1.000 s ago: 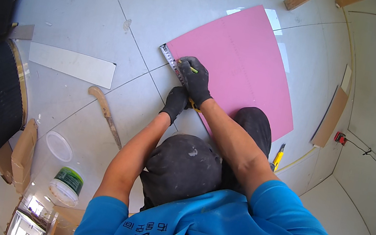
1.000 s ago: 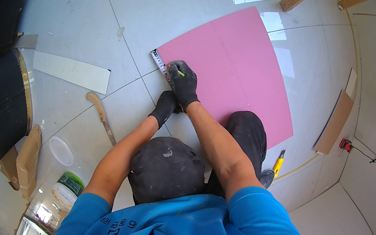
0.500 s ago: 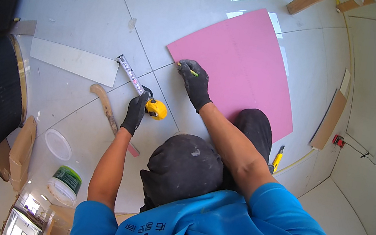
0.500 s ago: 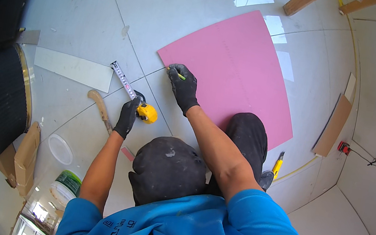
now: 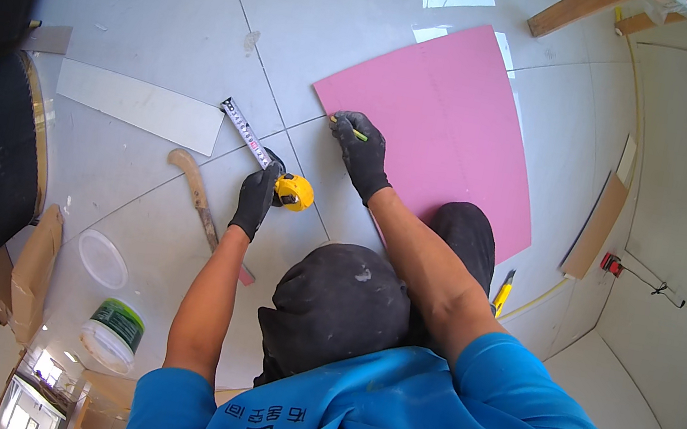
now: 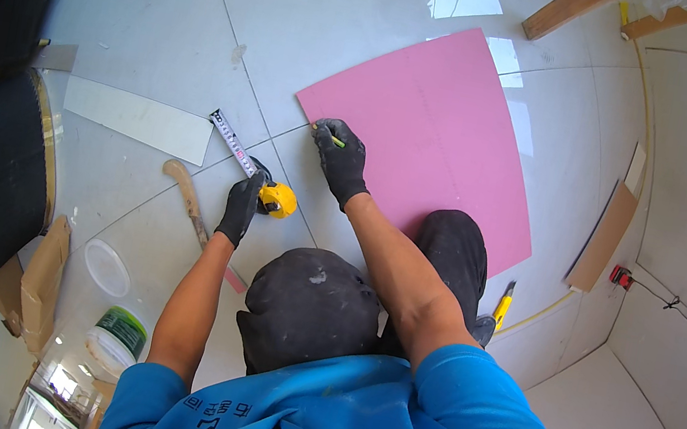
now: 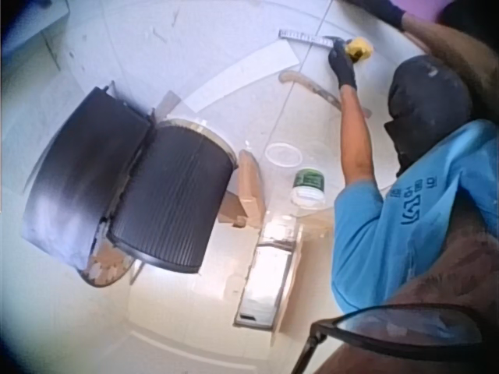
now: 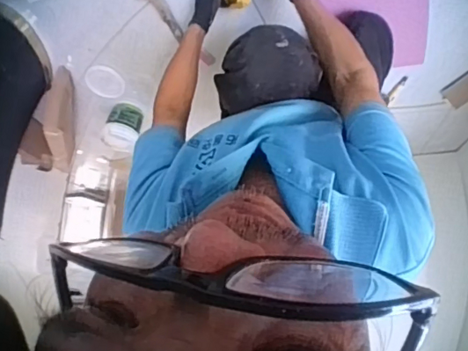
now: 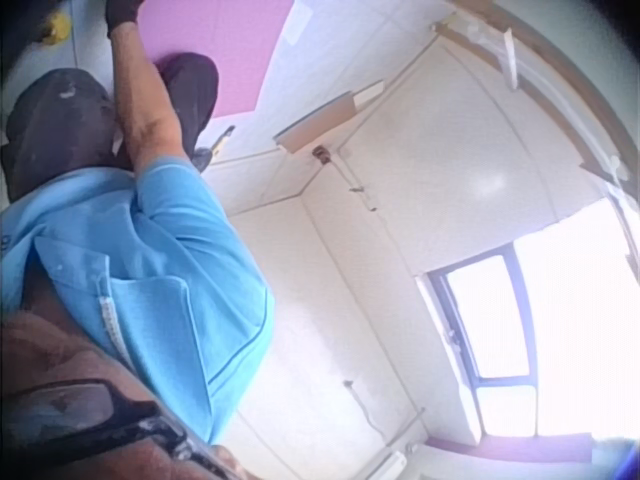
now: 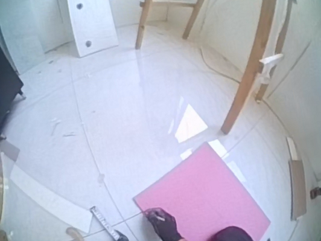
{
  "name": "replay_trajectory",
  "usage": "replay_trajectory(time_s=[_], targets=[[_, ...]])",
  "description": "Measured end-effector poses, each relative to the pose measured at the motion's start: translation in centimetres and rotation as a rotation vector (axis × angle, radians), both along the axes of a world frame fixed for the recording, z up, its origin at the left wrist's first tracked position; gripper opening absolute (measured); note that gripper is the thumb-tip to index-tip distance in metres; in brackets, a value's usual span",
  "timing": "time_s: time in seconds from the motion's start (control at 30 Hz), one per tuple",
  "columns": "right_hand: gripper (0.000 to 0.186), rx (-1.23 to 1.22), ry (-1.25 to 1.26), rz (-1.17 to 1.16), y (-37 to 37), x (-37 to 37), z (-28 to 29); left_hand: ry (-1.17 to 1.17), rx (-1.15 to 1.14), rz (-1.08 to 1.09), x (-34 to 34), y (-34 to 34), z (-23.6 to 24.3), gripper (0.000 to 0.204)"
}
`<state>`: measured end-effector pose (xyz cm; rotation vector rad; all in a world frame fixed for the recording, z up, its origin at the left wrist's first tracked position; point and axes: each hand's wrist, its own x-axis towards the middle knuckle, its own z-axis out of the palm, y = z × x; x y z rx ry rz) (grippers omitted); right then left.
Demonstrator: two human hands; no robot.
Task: The person measures and marks a pink board using a tape measure and pencil, then cuts it with a utility knife. They also apply white adhesive to a brown board using a brush and place it on a wooden frame.
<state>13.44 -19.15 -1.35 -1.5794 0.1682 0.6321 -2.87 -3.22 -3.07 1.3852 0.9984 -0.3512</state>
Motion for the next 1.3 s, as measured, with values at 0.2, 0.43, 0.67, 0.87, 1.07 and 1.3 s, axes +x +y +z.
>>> replay_trajectory(time_s=[0.2,0.43,0.67,0.87,1.07,1.3], targets=[[0.026,0.193,0.033,-0.241,-4.5,1.5,1.7,-0.004,0.025,-0.034,0.4,-0.3,0.0,0.050],[0.027,-0.170,-0.287,-0.259,-23.8,1.4,15.7,-0.042,-0.008,-0.066,0.9,1.0,-0.1,0.048],[0.028,-0.534,-0.145,-0.717,-43.5,-11.3,14.5,-0.108,-0.329,-0.116,2.0,1.7,-3.3,0.030],[0.027,-1.042,-0.072,-0.551,-48.1,-19.1,11.0,-0.101,0.161,-0.798,4.4,3.6,-0.5,0.054],[0.032,-1.187,0.124,-0.302,-44.8,-18.7,9.6,-0.028,0.263,-0.868,4.3,8.3,-5.9,0.061],[0.049,-1.200,0.143,-0.256,-51.0,-20.1,1.8,-0.116,0.668,-0.698,3.3,5.1,3.3,0.049]])
